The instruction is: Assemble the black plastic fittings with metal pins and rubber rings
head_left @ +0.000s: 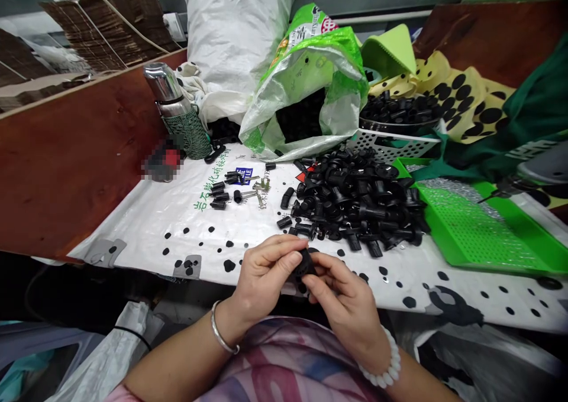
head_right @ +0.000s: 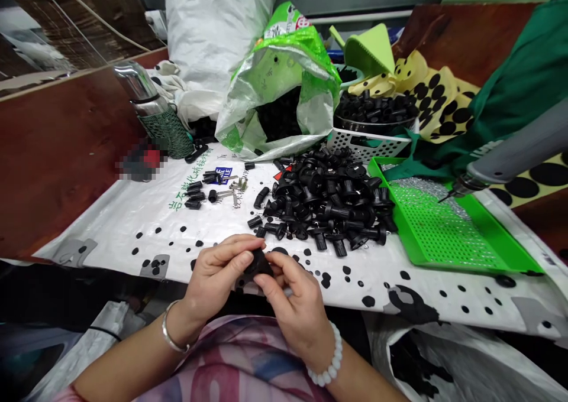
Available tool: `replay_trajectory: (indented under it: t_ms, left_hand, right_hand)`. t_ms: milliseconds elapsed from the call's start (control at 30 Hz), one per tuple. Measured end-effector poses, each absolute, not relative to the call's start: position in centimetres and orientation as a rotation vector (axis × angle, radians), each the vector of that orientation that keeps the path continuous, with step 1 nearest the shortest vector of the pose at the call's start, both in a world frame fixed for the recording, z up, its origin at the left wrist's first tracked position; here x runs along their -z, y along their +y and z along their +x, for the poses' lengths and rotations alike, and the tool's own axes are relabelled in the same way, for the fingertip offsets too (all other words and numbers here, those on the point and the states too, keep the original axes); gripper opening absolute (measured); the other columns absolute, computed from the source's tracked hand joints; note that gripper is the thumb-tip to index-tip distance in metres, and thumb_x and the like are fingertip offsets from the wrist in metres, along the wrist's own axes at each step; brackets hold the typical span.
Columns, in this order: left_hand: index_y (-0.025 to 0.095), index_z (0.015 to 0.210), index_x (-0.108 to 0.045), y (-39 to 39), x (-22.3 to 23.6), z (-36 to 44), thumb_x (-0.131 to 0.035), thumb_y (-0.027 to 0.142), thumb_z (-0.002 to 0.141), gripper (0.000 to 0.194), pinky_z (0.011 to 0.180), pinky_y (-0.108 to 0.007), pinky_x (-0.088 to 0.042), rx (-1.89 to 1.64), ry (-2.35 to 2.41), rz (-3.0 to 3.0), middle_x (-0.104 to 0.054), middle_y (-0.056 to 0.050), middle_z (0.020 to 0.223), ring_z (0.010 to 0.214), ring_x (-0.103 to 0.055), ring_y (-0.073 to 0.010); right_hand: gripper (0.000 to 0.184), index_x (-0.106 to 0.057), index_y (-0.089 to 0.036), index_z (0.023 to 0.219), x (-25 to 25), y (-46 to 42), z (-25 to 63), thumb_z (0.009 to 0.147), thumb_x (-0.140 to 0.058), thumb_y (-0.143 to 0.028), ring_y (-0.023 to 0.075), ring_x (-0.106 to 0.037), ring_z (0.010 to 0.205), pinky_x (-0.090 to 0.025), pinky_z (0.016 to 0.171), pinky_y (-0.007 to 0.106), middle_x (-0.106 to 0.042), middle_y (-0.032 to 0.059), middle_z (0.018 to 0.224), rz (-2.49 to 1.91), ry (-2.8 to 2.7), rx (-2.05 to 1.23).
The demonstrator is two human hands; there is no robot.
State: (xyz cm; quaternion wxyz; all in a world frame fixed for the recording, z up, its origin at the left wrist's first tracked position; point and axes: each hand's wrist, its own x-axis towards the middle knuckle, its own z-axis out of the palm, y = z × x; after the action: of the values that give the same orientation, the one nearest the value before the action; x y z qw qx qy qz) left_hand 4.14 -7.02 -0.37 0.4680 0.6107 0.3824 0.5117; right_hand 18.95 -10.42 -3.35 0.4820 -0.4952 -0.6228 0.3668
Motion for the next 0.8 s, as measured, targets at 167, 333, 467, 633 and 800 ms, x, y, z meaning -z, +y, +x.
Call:
replay_trajectory:
  t_ms: [167, 333, 467, 633, 800]
  left_hand:
    - [0.019, 0.095, -0.07, -6.7, 1.0, 4.3, -0.055, 0.016, 0.082, 0.02, 0.085, -0.024, -0.047, -1.279, 0.97, 1.438, -0.067, -0.006, 0.099, 0.093, -0.061, -0.0157]
    - [0.018, 0.096, -0.07, -6.7, 0.8, 4.1, -0.053, 0.018, 0.083, 0.021, 0.086, -0.026, -0.046, -1.291, 0.959, 1.457, -0.067, -0.007, 0.098, 0.094, -0.06, -0.0166]
    - [0.017, 0.095, -0.069, -6.6, 1.2, 4.2, -0.051, 0.021, 0.085, 0.021, 0.086, -0.027, -0.046, -1.291, 0.967, 1.349, -0.067, -0.007, 0.096, 0.092, -0.06, -0.0169]
    - [0.019, 0.095, -0.068, -6.4, 2.4, 4.7, -0.051, 0.027, 0.086, 0.021, 0.084, -0.028, -0.046, -1.264, 0.907, 1.082, -0.069, -0.006, 0.093, 0.087, -0.062, -0.016]
    - [0.017, 0.095, -0.069, -6.0, 3.3, 5.0, -0.053, 0.032, 0.084, 0.024, 0.084, -0.028, -0.046, -1.302, 0.904, 0.902, -0.071, -0.007, 0.092, 0.087, -0.064, -0.0166]
  right_hand:
    - [0.025, -0.053, -0.02, 0.108, 3.4, -10.3, 18.9, 0.083, -0.054, -0.022, 0.0117, -0.057, 0.063, -0.05, 0.057, 0.024, -0.06, 0.0018, 0.08, -1.264, -1.635, -0.728]
    - [0.029, -0.05, -0.016, 0.112, 2.6, -9.6, 18.6, 0.083, -0.051, -0.01, 0.0172, -0.058, 0.082, -0.051, 0.07, 0.029, -0.061, 0.009, 0.091, -1.114, -1.869, -0.27]
    - [0.032, -0.05, -0.014, 0.114, 2.2, -9.2, 18.1, 0.082, -0.051, -0.008, 0.0193, -0.059, 0.083, -0.051, 0.07, 0.032, -0.061, 0.0117, 0.092, -1.104, -1.916, -0.074]
    - [0.023, -0.053, -0.015, 0.107, 2.0, -9.0, 17.8, 0.085, -0.048, -0.013, 0.0176, -0.06, 0.078, -0.051, 0.066, 0.03, -0.062, 0.0084, 0.085, -1.133, -1.872, -0.228]
    - [0.017, -0.056, -0.017, 0.101, 1.4, -8.5, 17.4, 0.088, -0.046, -0.019, 0.0172, -0.063, 0.081, -0.053, 0.069, 0.028, -0.066, 0.0082, 0.09, -1.195, -1.854, -0.301]
